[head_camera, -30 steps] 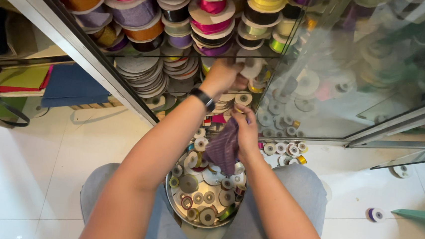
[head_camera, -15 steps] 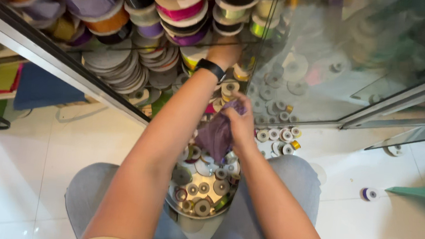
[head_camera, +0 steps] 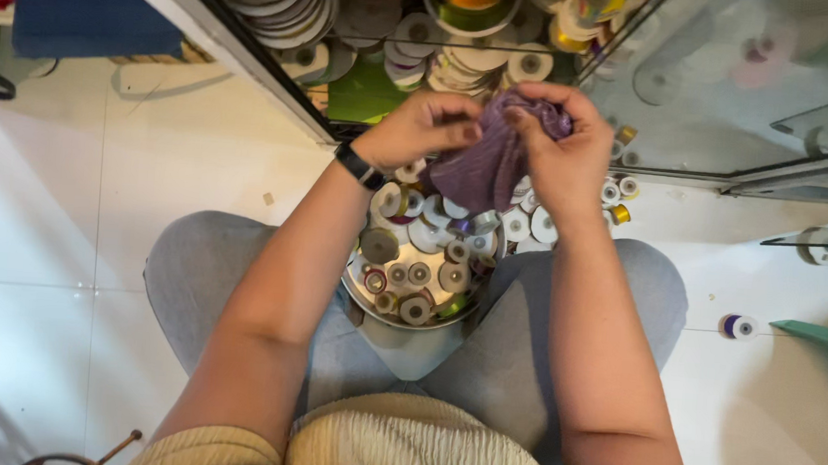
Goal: The person sits on the floor and wipes various spools of thread with a purple cloth. They pick up spools from a metal bucket and the floor, wipe them, and place them into a glass display cabinet.
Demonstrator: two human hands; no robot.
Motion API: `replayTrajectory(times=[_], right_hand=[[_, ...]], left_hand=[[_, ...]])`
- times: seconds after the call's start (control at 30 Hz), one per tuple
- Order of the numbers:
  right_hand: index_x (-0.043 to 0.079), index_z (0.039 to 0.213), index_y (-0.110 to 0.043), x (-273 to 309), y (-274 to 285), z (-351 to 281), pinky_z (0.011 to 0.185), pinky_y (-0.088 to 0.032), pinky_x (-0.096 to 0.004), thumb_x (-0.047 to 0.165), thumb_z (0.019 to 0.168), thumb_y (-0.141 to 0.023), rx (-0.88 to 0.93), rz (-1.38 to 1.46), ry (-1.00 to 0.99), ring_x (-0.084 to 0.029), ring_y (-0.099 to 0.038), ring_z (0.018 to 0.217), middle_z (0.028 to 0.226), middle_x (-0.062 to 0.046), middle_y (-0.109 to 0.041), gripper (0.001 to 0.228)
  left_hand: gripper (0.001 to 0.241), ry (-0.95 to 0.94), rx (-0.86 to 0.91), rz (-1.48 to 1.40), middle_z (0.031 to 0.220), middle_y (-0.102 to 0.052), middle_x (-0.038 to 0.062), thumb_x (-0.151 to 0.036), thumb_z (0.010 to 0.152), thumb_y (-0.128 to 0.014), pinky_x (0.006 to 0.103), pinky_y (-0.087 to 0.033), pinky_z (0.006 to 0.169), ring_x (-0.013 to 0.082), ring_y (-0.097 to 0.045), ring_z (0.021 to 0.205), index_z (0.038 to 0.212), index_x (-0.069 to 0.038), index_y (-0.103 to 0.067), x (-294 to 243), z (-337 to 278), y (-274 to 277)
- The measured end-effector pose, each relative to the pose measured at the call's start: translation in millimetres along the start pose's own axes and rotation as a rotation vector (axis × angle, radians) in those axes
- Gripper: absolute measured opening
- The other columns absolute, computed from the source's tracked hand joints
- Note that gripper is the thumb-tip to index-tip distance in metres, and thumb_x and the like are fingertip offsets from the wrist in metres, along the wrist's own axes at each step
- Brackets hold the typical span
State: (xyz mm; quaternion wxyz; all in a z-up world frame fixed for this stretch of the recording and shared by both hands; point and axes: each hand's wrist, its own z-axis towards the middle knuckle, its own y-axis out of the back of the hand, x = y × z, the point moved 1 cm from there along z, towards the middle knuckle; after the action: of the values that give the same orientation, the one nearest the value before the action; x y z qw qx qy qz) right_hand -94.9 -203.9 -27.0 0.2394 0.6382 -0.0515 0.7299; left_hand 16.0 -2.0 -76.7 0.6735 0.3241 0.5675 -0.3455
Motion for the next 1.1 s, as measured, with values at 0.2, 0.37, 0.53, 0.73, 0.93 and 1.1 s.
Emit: replayTrajectory(times=[0.2,0.37,0.53,0.73,0.93,1.1], right_hand=[[0.008,0.086,-0.076,-6.7,15.7,-6.3,0.094,-0.056,-0.035,-0.025,0.079,-0.051,0.207,-0.148,0.282,-0.024,-0.071,0.103,0.098,-0.009,-0.072,0.042],[0.008,0.097,-0.050,22.6,21.2,1.0,0.088,-0.050,-0.038,-0.034,0.078,-0.063,-0.334,0.133,0.800,-0.029,-0.056,0.092,0.101,-0.018,-0.059,0.048],[0.015,0.125,-0.052,3.7,46.0,1.8,0.091,-0.058,-0.049,-0.008,0.108,-0.066,-0.482,0.494,0.507,-0.030,-0.056,0.097,0.111,-0.016,-0.055,0.032],[0.021,0.145,-0.066,-35.2,52.6,-3.9,0.096,-0.057,-0.049,0.024,0.119,-0.072,-0.285,0.917,0.166,-0.023,-0.060,0.104,0.153,-0.002,-0.066,0.026],[0.022,0.124,-0.069,-19.9,35.1,6.6,0.086,-0.054,-0.053,0.027,0.115,-0.069,-0.064,0.996,0.137,-0.038,-0.059,0.098,0.147,-0.003,-0.069,0.010],[0.020,0.131,-0.062,-10.2,26.5,9.3,0.116,-0.058,-0.046,0.029,0.116,-0.063,-0.017,0.862,0.040,-0.029,-0.068,0.123,0.134,-0.020,-0.070,0.017]], left_hand=[[0.017,0.628,-0.234,0.013,0.118,-0.083,-0.001,-0.033,0.112,-0.061,0.0384,-0.072,0.101,0.0197,-0.081,0.112,0.115,-0.026,-0.077,51.1,-15.5,-9.8],[0.038,0.802,0.476,1.152,0.138,-0.069,0.022,-0.029,0.111,-0.056,0.0552,-0.062,0.093,0.0383,-0.067,0.123,0.140,-0.010,-0.070,139.0,-40.8,-56.3],[0.038,0.631,0.475,1.286,0.147,-0.060,0.021,-0.019,0.110,-0.049,0.0659,-0.046,0.110,0.0449,-0.058,0.133,0.145,-0.014,-0.063,194.2,-67.8,-86.6],[0.054,0.689,0.336,1.276,0.142,-0.067,0.019,-0.039,0.101,-0.070,0.0639,-0.040,0.113,0.0427,-0.064,0.127,0.147,-0.013,-0.057,215.6,-72.7,-90.3],[0.091,0.811,0.302,1.311,0.150,-0.063,0.008,-0.052,0.092,-0.081,0.0637,-0.036,0.114,0.0363,-0.067,0.128,0.165,-0.017,-0.040,213.4,-63.7,-82.9],[0.095,0.960,0.385,1.241,0.161,-0.053,0.013,-0.048,0.095,-0.082,0.0690,-0.040,0.122,0.0382,-0.058,0.142,0.170,-0.014,-0.034,175.9,-56.5,-72.1]])
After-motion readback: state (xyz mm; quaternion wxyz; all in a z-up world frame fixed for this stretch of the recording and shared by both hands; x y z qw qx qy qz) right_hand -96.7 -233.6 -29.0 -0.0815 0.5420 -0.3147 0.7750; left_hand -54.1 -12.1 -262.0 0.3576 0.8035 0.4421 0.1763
